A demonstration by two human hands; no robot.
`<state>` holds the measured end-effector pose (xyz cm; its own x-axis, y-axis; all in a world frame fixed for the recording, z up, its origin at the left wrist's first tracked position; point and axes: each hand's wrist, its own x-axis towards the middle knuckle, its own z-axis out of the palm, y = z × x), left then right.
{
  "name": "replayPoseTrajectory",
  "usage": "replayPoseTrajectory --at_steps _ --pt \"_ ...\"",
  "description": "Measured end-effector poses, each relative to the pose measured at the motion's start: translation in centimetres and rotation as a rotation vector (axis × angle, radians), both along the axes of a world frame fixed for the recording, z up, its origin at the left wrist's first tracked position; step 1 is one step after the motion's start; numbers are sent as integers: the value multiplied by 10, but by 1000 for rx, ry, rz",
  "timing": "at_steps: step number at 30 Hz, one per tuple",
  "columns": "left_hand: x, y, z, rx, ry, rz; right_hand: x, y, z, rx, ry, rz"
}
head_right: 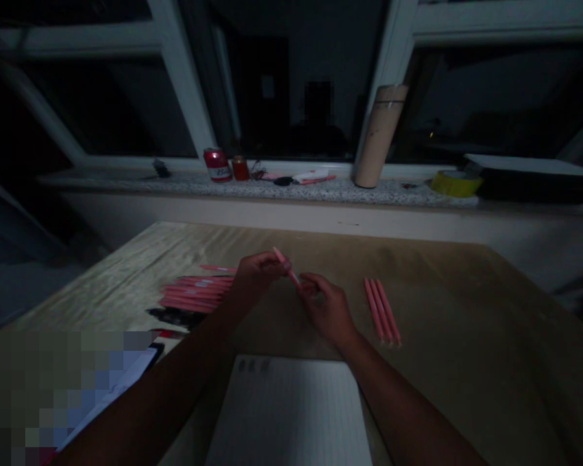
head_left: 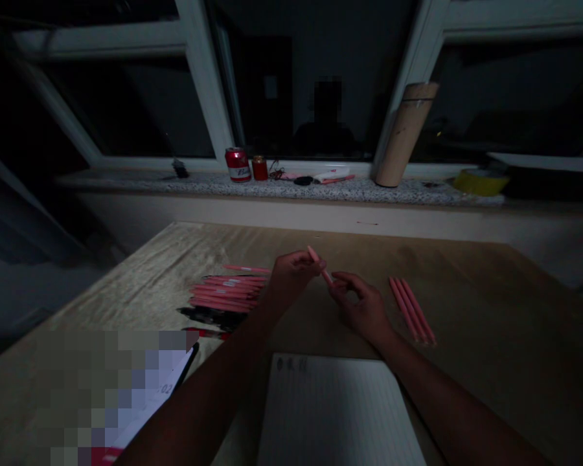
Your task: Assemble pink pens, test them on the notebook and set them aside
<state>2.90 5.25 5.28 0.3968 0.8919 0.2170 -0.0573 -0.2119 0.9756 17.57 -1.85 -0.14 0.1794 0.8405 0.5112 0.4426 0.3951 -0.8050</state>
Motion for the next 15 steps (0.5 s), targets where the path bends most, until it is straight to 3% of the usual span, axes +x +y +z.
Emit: replayPoseTrajectory --at_steps 4,8,12,15 --pt "-1 3 1 -69 -45 16 3 1 3 -56 226 -44" --pt "-6 8 -2 -167 63 23 5 1 10 -129 452 -82" --pt "-9 12 -12 -205 241 -143 7 2 13 -100 601 -49" --pt "-9 11 -16 -172 297 -283 7 3 12 -78 581 -5"
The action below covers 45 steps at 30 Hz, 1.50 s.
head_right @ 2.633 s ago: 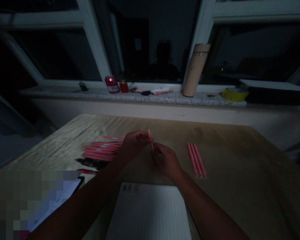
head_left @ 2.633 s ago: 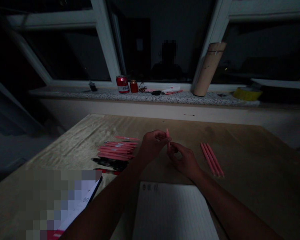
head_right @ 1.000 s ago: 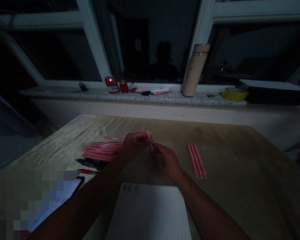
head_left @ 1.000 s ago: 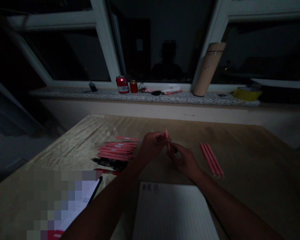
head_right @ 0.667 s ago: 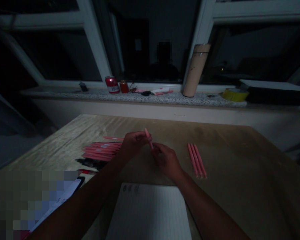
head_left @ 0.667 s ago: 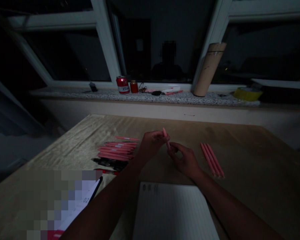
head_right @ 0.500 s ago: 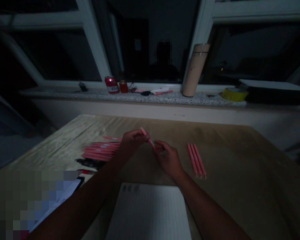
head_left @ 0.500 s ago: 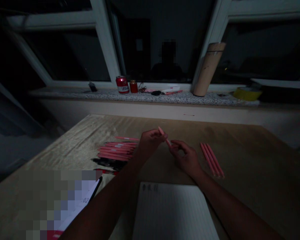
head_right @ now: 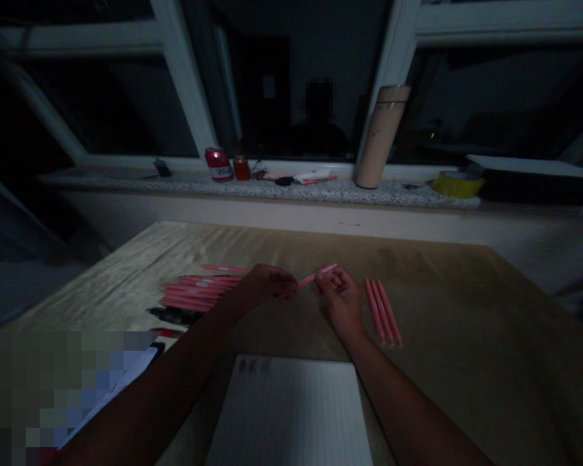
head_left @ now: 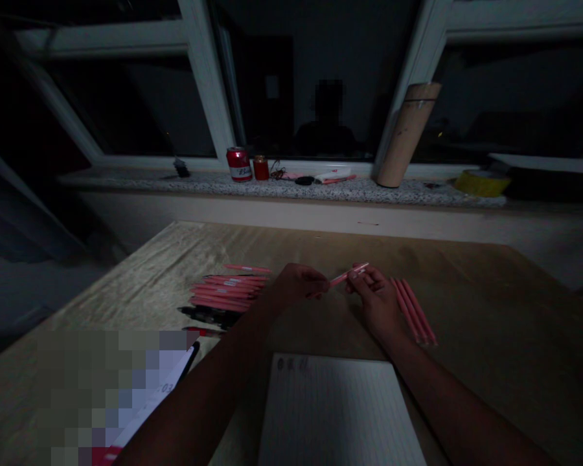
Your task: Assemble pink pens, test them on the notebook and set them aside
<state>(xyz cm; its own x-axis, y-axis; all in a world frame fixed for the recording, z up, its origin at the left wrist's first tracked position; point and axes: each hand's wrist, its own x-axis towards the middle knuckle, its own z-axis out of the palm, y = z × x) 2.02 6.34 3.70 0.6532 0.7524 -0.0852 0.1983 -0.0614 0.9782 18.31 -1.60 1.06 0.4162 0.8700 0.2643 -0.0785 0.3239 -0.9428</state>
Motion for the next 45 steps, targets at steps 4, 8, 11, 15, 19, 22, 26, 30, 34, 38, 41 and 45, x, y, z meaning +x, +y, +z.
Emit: replayPoseTrajectory --at_steps 4,8,11,15,19,22,26,30,34,38,41,45 --pt "1 -6 3 35 11 -136 0 1 -4 -21 -50 8" --pt "6 -15 7 -32 28 -205 -1 2 -7 -32 18 25" --pt "10 -19 5 -55 41 -180 0 2 -7 -53 31 29" --pt "14 -22 -3 -90 30 -184 0 1 -7 -90 8 26" --pt "16 -24 -11 -81 19 -207 -1 1 -7 -113 -47 45" --pt "17 -24 -17 -102 5 -223 -1 2 -8 -115 -88 65" --pt "17 -25 -21 -119 -19 -228 1 1 -8 -122 -101 77" --pt "17 -25 -24 -131 -43 -253 1 0 -7 -130 -123 72" --pt "17 -25 -28 -147 -40 -249 1 0 -6 -109 -127 84" --pt "16 -24 -30 -168 -31 -244 0 1 -7 -100 -111 83" --pt "16 -23 -30 -139 -21 -250 0 1 -7 -119 -119 73" --pt "17 -23 -29 -165 -27 -235 0 0 -6 -120 -149 73"
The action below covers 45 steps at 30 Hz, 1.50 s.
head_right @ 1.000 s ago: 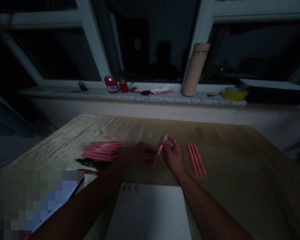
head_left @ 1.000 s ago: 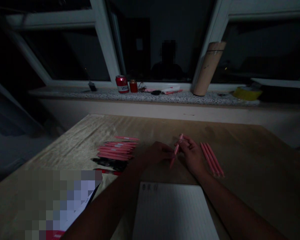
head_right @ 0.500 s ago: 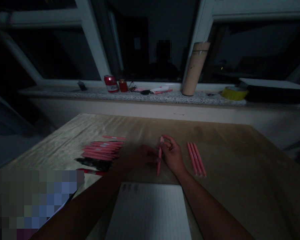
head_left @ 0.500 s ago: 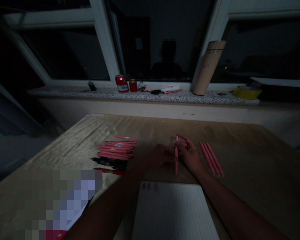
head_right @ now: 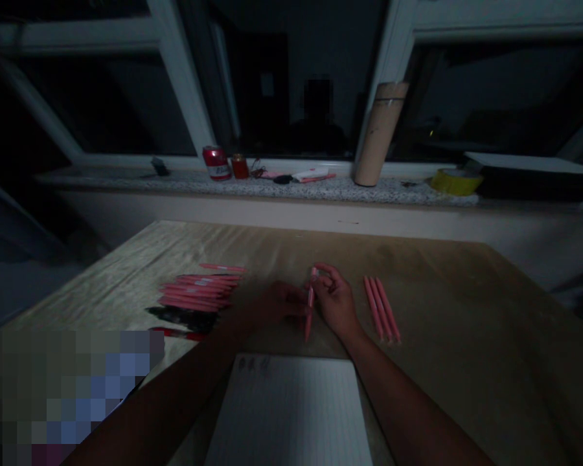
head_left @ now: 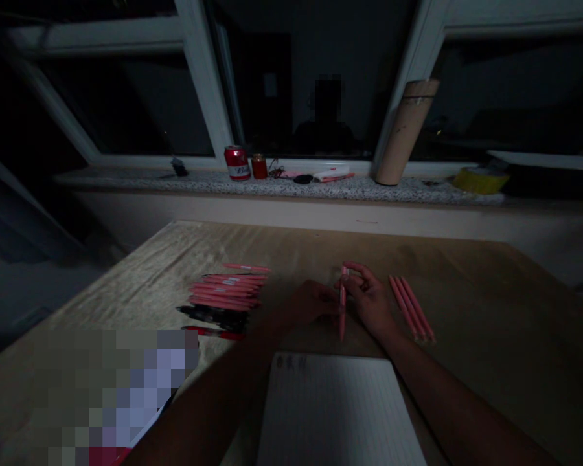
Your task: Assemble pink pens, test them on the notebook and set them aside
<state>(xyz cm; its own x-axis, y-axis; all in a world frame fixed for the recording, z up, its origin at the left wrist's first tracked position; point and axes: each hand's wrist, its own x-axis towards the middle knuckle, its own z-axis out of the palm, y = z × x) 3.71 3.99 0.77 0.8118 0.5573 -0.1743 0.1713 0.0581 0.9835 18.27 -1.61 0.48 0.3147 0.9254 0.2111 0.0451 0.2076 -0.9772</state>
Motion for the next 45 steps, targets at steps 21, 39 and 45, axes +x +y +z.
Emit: replayPoseTrajectory --at_steps 21,39,45 --pt "-1 -1 5 -2 -22 -21 0 -1 1 0 -6 -19" --pt "-1 -1 6 3 9 -15 0 -1 -1 -11 27 -1" --pt "-2 -1 5 2 1 -26 0 0 0 -2 30 -1"
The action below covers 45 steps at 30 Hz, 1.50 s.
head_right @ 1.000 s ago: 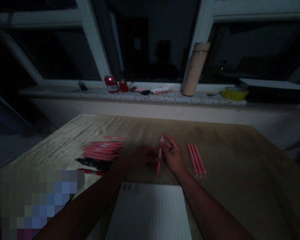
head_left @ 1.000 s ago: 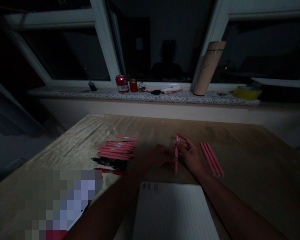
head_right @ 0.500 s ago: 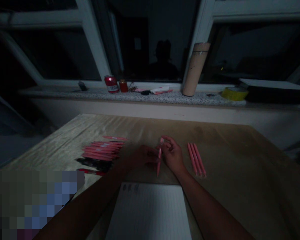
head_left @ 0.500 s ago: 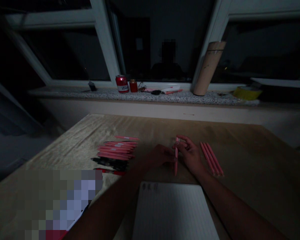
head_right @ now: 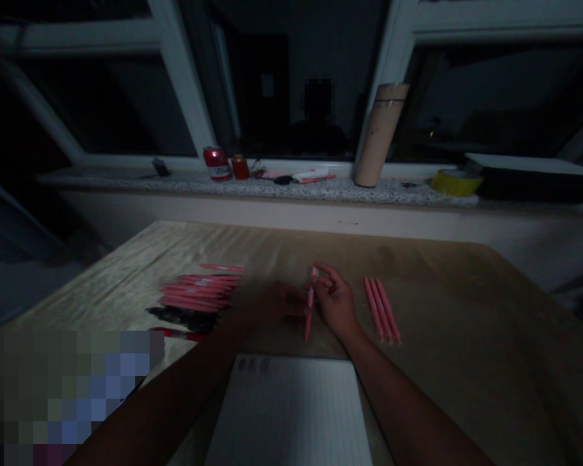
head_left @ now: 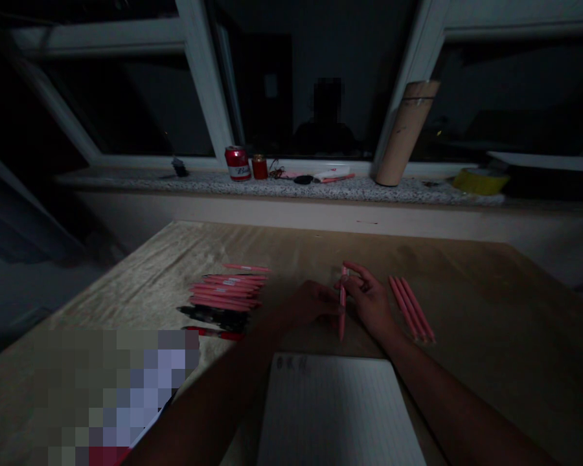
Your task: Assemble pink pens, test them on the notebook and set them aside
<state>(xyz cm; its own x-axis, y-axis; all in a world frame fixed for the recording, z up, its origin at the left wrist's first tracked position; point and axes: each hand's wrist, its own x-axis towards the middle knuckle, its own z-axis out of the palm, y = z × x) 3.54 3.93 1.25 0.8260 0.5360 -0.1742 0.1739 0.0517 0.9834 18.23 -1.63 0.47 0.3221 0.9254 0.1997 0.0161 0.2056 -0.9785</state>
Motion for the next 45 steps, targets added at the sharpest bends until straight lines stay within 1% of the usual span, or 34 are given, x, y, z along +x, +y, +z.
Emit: replayPoseTrajectory --at_steps 6,11,15,19,21,23,25,26,28,29,31,32,35,37,40,42,45 --pt "1 2 -2 13 4 31 1 2 -2 -17 43 13" --pt "0 4 -1 -27 -31 70 -1 1 -2 -30 22 59" --pt "0 4 1 -39 -55 80 -3 -3 3 -56 -26 48" --pt "1 4 4 -132 -109 146 -1 -6 8 -37 30 27" --pt "2 4 1 -177 -130 184 1 -6 12 -17 72 15" --pt "5 5 -4 -164 -122 214 1 -8 16 15 113 13" --pt "6 6 -10 -77 -111 212 -2 -11 23 41 144 47" --pt "7 5 -12 -8 -100 196 -5 -14 27 38 145 98" --pt "7 3 -13 181 -52 171 -11 -22 34 -33 133 215" --pt "7 0 -11 293 -8 166 -14 -26 36 -81 158 259" --pt "4 -6 -5 491 70 137 -20 -35 37 -173 198 417" --pt "2 -9 -1 555 90 89 -23 -39 36 -199 214 491" --pt "-3 -17 9 689 176 -4 -28 -49 27 -247 188 624" --pt "-4 -19 11 782 255 -21 -31 -54 21 -278 131 603" --pt "-1 -18 6 901 321 -26 -35 -58 11 -298 -6 442" --pt "1 -17 0 940 323 -33 -36 -61 6 -286 -72 358" --pt "3 -16 -6 970 339 -33 -37 -63 -2 -231 -162 310"
